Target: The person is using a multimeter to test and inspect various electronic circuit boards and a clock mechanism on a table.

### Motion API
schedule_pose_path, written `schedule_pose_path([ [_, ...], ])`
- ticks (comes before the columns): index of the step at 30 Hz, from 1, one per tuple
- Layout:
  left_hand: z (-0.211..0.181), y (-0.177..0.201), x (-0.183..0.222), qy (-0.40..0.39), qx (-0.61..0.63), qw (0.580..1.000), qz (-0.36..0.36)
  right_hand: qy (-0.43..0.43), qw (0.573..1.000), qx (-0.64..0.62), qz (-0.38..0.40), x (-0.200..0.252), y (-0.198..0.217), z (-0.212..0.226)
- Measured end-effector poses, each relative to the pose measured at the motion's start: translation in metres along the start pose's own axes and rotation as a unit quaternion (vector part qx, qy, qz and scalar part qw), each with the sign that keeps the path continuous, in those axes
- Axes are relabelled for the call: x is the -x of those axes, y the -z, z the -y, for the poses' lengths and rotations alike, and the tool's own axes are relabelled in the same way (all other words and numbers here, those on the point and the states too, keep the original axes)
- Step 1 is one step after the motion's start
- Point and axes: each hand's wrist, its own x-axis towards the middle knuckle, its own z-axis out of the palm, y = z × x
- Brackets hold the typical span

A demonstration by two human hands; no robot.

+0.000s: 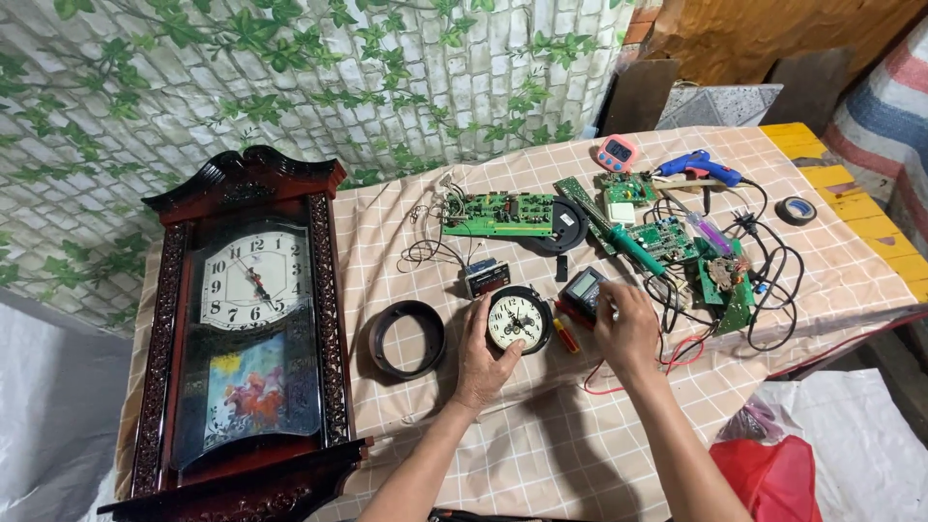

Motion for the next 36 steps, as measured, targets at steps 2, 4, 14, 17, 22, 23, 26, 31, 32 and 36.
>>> schedule_pose_path([
  [2,0.000,0.001,-0.002,-0.001,0.011,1.000,-0.010,-0.061,0.998,0.001,0.019,-0.019,-0.016,-0.005],
  [4,-0.002,0.000,-0.003,-0.006,0.015,1.000,-0.015,-0.101,0.994,0.001,0.045,-0.038,-0.032,-0.012],
  [14,-0.009,0.005,-0.007,-0.001,0.055,0.998,-0.027,-0.303,0.935,0.055,0.176,-0.088,-0.089,-0.035],
  [17,-0.009,0.005,-0.009,-0.006,0.046,0.998,-0.030,-0.357,0.916,0.045,0.178,-0.100,-0.083,-0.017],
  [22,-0.010,0.006,-0.011,-0.008,0.053,0.998,-0.036,-0.390,0.909,0.036,0.143,-0.099,-0.097,-0.024],
  [23,-0.011,0.007,-0.011,-0.008,0.061,0.998,-0.034,-0.405,0.904,0.032,0.135,-0.099,-0.098,-0.025],
  [26,-0.009,0.007,-0.010,-0.008,0.051,0.998,-0.033,-0.414,0.903,0.019,0.113,-0.096,-0.102,-0.032],
  [31,-0.012,0.008,-0.011,-0.005,0.052,0.998,-0.026,-0.407,0.912,-0.017,0.054,-0.090,-0.095,-0.040],
  [32,-0.012,0.008,-0.012,-0.004,0.050,0.998,-0.025,-0.396,0.917,-0.025,0.041,-0.089,-0.097,-0.046],
  [36,-0.010,0.007,-0.010,-0.006,0.050,0.998,-0.029,-0.384,0.922,-0.030,0.039,-0.091,-0.087,-0.034],
])
